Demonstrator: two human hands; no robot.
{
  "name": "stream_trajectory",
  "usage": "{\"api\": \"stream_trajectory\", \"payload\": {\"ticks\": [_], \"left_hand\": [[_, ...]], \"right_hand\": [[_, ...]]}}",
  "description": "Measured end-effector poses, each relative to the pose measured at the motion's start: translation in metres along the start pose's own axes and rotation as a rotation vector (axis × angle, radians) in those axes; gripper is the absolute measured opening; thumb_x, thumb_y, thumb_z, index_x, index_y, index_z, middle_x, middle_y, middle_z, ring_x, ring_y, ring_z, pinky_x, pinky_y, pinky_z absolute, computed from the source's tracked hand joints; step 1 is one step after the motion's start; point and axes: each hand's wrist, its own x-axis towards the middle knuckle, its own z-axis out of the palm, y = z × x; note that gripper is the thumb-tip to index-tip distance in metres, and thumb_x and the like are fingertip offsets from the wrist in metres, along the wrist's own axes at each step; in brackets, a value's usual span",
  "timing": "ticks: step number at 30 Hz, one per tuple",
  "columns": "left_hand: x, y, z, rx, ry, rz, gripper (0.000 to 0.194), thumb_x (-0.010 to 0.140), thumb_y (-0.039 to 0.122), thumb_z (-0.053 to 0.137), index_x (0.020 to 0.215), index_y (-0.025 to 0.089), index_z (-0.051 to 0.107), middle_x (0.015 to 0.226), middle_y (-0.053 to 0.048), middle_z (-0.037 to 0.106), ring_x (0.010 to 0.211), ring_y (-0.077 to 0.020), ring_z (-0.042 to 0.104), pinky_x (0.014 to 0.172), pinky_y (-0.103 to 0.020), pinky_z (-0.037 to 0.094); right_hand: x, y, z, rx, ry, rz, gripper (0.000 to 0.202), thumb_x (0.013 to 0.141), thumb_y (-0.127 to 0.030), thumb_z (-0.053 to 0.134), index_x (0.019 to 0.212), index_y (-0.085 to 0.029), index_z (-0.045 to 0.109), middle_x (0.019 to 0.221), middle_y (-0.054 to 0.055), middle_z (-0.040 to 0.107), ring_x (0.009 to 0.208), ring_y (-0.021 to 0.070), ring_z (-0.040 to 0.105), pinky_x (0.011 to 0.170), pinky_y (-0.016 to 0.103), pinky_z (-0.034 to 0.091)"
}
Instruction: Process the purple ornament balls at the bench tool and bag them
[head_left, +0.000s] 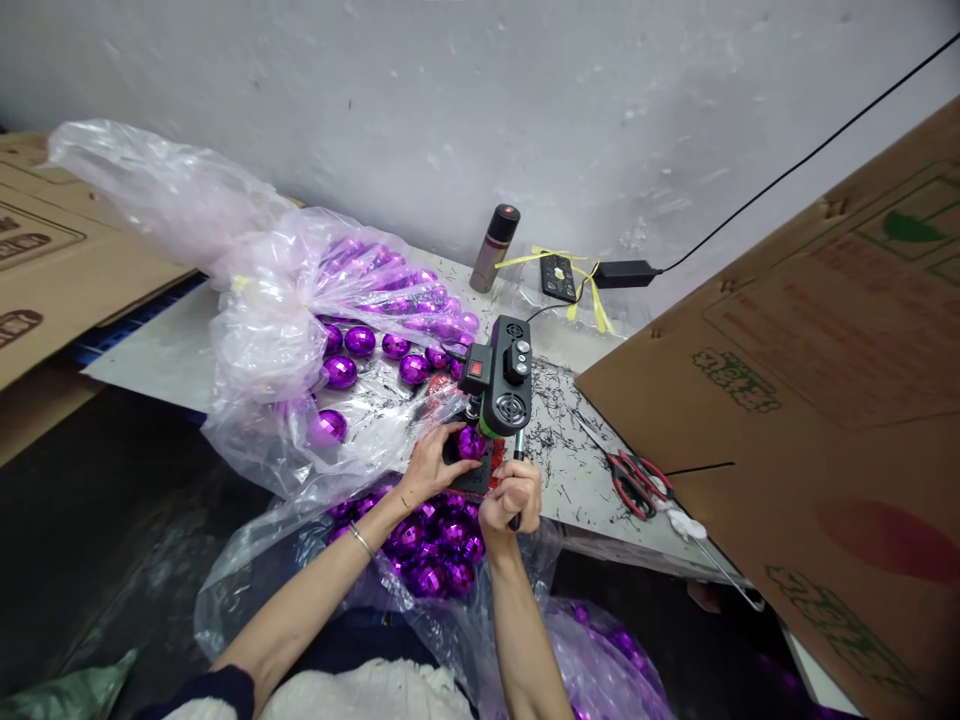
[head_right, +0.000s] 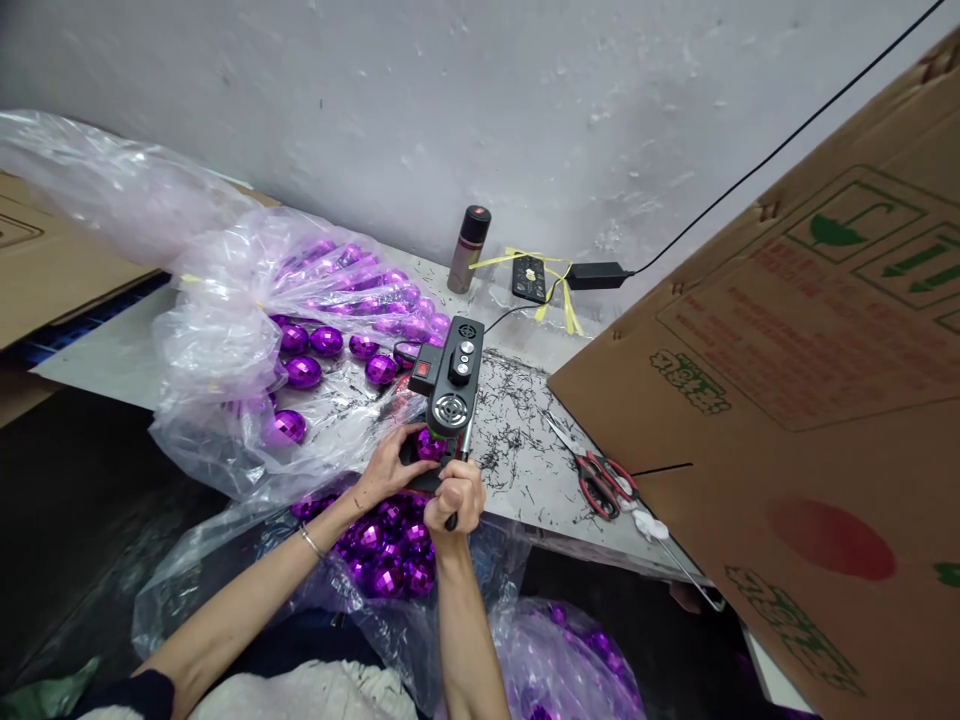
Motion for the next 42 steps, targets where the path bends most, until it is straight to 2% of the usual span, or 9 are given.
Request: {"api": "stream_trajectory", "payload": {"ticks": [8, 13, 17, 21, 24, 27, 32, 36, 42], "left_hand": [[0.002, -0.001, 0.003, -0.007, 0.008, -0.008, 0.060, 0.083, 0.048, 0.092, 0.132, 0.021, 0.069, 0.126, -0.014, 0.079, 0.119, -0.0362, 0.076, 0.105, -0.055, 0.062], [-0.001, 0.003, 0.001, 0.014, -0.004, -0.004, 0.059, 0.084, 0.042, 0.091, 0.135, 0.022, 0.067, 0.129, -0.013, 0.077, 0.123, -0.0356, 0.075, 0.108, -0.055, 0.061], [-0.034, 0.006, -0.018, 0.065, -0.052, 0.117, 0.058, 0.091, 0.034, 0.083, 0.145, 0.023, 0.062, 0.139, -0.015, 0.074, 0.133, -0.0351, 0.070, 0.118, -0.057, 0.055], [-0.062, 0.009, -0.056, 0.094, -0.076, 0.166, 0.077, 0.088, 0.053, 0.086, 0.155, 0.027, 0.057, 0.153, -0.018, 0.066, 0.138, -0.0384, 0.067, 0.114, -0.056, 0.059], [-0.033, 0.010, -0.084, 0.130, 0.060, 0.056, 0.057, 0.101, 0.052, 0.069, 0.152, 0.027, 0.060, 0.147, -0.016, 0.069, 0.124, -0.0335, 0.073, 0.103, -0.051, 0.065], [0.032, 0.004, -0.098, 0.301, 0.209, -0.007, 0.048, 0.102, 0.037, 0.066, 0.147, 0.021, 0.062, 0.146, -0.017, 0.068, 0.137, -0.0354, 0.066, 0.117, -0.055, 0.056], [0.107, -0.014, -0.090, 0.445, -0.065, -0.153, 0.061, 0.089, 0.013, 0.072, 0.149, 0.016, 0.062, 0.155, -0.024, 0.054, 0.144, -0.0409, 0.060, 0.121, -0.056, 0.051], [0.104, -0.016, -0.090, 0.332, 0.017, -0.221, 0.063, 0.084, 0.020, 0.078, 0.146, 0.020, 0.062, 0.148, -0.018, 0.051, 0.131, -0.0374, 0.067, 0.116, -0.055, 0.054], [0.039, 0.016, -0.096, -0.235, 0.033, -0.278, 0.069, 0.084, 0.050, 0.081, 0.144, 0.023, 0.061, 0.138, -0.010, 0.068, 0.132, -0.0320, 0.067, 0.118, -0.049, 0.053]], "right_hand": [[-0.007, 0.004, 0.005, 0.015, 0.008, -0.027, 0.041, 0.111, -0.024, 0.035, 0.071, -0.024, 0.045, 0.072, -0.002, 0.054, 0.062, 0.0131, 0.056, 0.069, 0.034, 0.051], [0.025, -0.014, -0.001, 0.022, 0.054, 0.137, 0.040, 0.109, -0.022, 0.043, 0.069, -0.024, 0.047, 0.068, -0.003, 0.051, 0.060, 0.0132, 0.054, 0.057, 0.029, 0.042], [0.051, -0.028, -0.012, 0.032, -0.064, 0.163, 0.039, 0.108, -0.018, 0.047, 0.070, -0.023, 0.052, 0.069, -0.002, 0.056, 0.066, 0.0141, 0.058, 0.060, 0.030, 0.043], [0.050, -0.031, -0.012, 0.032, -0.065, 0.118, 0.039, 0.108, -0.015, 0.046, 0.070, -0.023, 0.051, 0.066, -0.003, 0.054, 0.066, 0.0140, 0.058, 0.061, 0.029, 0.041], [0.043, -0.030, -0.008, 0.034, -0.035, 0.113, 0.040, 0.108, -0.014, 0.045, 0.070, -0.022, 0.049, 0.064, -0.004, 0.051, 0.066, 0.0141, 0.059, 0.061, 0.029, 0.041], [0.041, -0.029, -0.007, 0.041, -0.033, 0.107, 0.039, 0.107, -0.012, 0.045, 0.070, -0.023, 0.050, 0.065, -0.004, 0.052, 0.066, 0.0148, 0.059, 0.062, 0.030, 0.041], [0.044, -0.028, -0.012, 0.044, -0.089, 0.068, 0.038, 0.106, -0.012, 0.044, 0.070, -0.023, 0.051, 0.064, -0.004, 0.052, 0.066, 0.0156, 0.059, 0.061, 0.030, 0.042], [0.044, -0.028, -0.013, 0.032, -0.095, 0.070, 0.038, 0.107, -0.012, 0.044, 0.072, -0.023, 0.051, 0.069, -0.003, 0.056, 0.067, 0.0134, 0.060, 0.062, 0.029, 0.043], [0.054, -0.035, -0.010, 0.021, -0.068, 0.122, 0.040, 0.108, -0.014, 0.045, 0.070, -0.023, 0.050, 0.065, -0.003, 0.053, 0.066, 0.0133, 0.060, 0.062, 0.029, 0.042]]}}
